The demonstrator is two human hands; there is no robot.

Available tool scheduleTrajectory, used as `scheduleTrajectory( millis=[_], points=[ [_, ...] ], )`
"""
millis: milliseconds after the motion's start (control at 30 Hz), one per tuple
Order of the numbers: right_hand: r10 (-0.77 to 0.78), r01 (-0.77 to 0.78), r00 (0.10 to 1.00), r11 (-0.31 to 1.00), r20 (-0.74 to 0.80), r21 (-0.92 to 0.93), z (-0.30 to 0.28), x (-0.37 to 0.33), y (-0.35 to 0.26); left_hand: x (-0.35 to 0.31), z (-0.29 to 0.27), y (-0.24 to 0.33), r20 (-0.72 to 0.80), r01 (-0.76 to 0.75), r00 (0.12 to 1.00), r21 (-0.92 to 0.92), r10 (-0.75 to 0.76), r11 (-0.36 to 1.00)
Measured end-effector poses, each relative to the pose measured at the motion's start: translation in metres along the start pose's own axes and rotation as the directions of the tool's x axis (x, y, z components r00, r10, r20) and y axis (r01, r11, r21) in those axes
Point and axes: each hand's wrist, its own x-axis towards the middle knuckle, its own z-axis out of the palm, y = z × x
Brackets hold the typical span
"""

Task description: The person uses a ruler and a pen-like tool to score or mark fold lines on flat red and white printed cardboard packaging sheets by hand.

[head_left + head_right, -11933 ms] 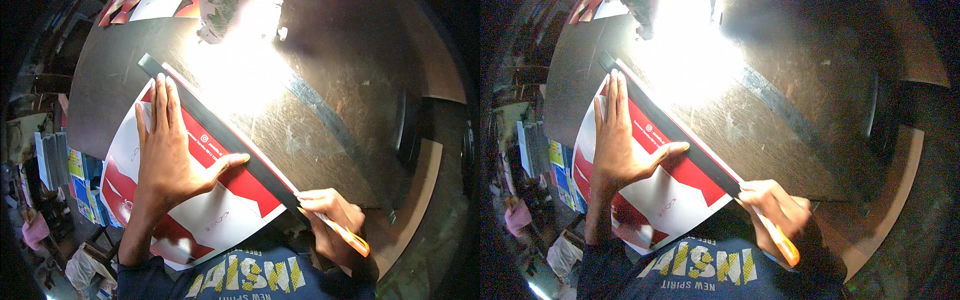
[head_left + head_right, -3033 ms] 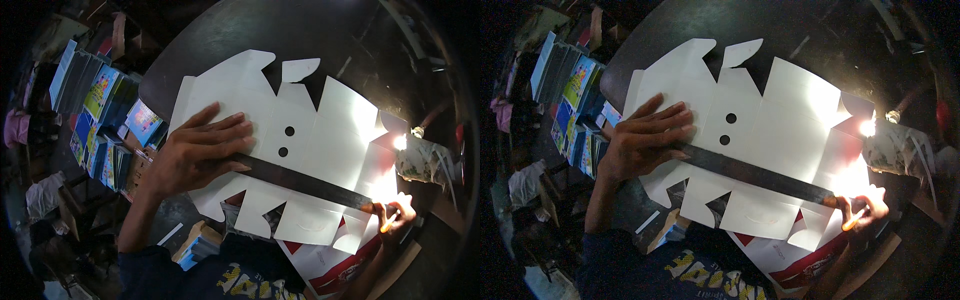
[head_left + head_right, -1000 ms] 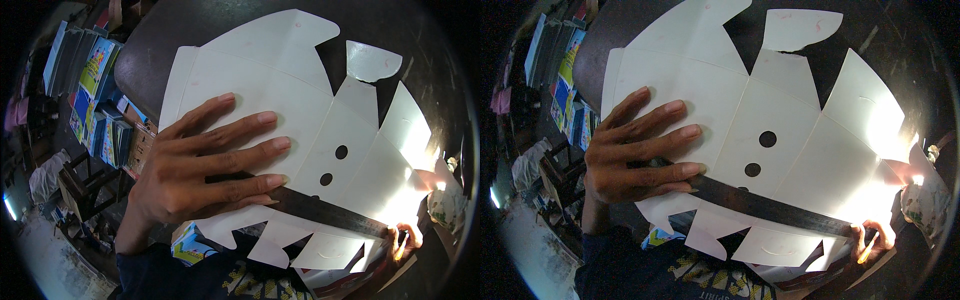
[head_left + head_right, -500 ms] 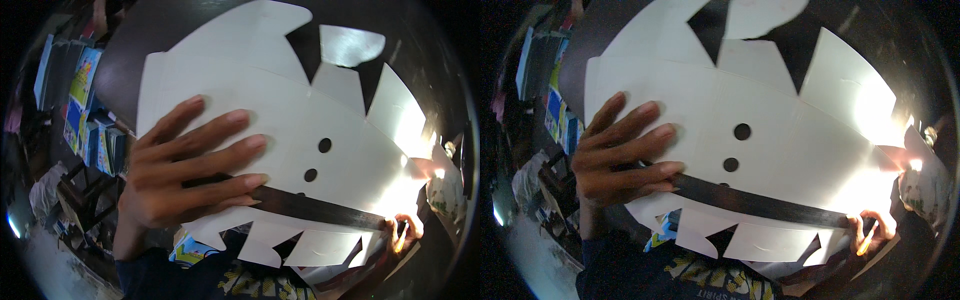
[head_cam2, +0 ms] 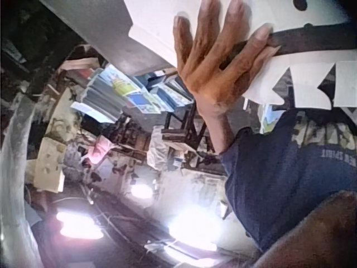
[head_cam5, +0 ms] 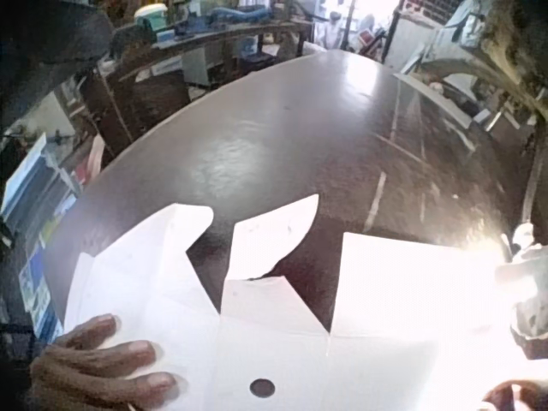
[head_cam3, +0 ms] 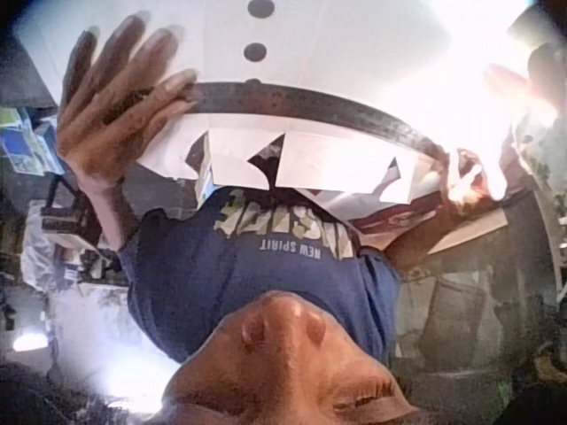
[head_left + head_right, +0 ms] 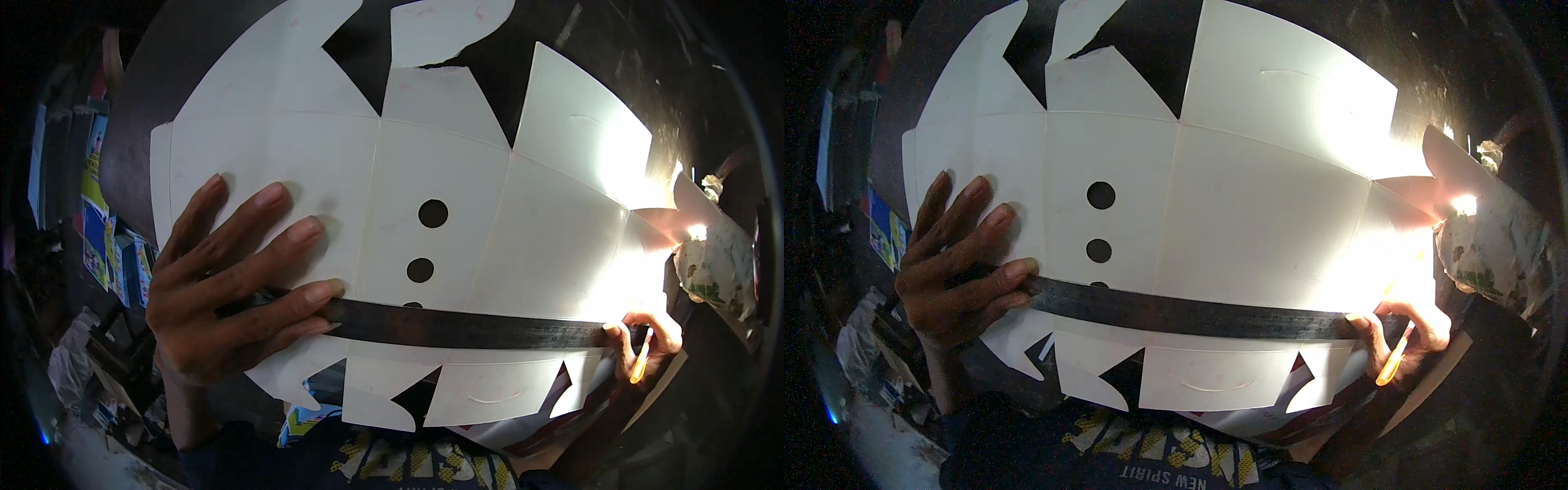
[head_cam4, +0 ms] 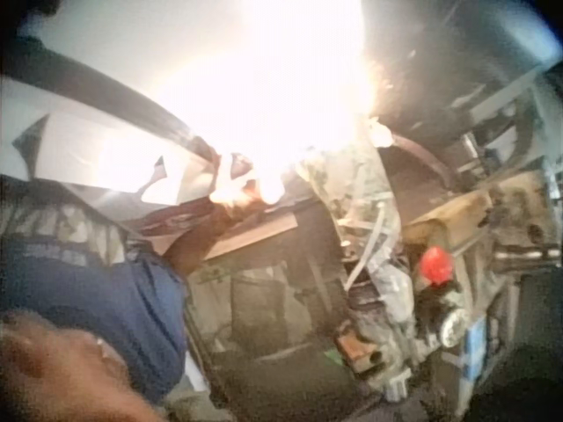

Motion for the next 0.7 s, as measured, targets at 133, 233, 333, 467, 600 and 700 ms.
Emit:
scheduleTrajectory(
  millis=[133, 233, 333, 467, 600, 700],
  points=[
    [-0.012, 0.015, 0.999, 0.999, -0.048, 0.046, 0.002, 0.005, -0.008, 0.001, 0.001, 0.002, -0.01, 0.022, 1.0, 0.009, -0.022, 1.0],
    [0.004, -0.004, 0.999, 1.0, 0.032, 0.001, -0.003, 0.005, -0.01, 0.003, 0.003, 0.004, -0.038, 0.029, 0.999, 0.027, -0.028, 0.999],
    [-0.075, 0.068, 0.993, 0.994, -0.091, -0.083, 0.006, -0.006, 0.004, 0.004, 0.003, 0.006, -0.063, 0.035, 0.998, 0.05, -0.032, 0.998],
    [0.04, -0.041, 0.998, 0.999, -0.047, -0.025, 0.003, 0.002, -0.01, 0.005, 0.005, 0.007, -0.056, 0.048, 0.997, 0.063, -0.045, 0.997],
    [-0.021, 0.01, 0.996, 0.993, -0.086, -0.12, 0.006, 0.001, -0.009, 0.003, 0.003, 0.008, -0.068, 0.055, 0.997, 0.093, -0.049, 0.994],
    [0.071, -0.072, 0.993, 0.997, -0.091, -0.015, 0.011, 0.005, -0.019, -0.001, 0.0, 0.008, -0.07, 0.081, 0.995, 0.088, -0.075, 0.993]
  ],
)
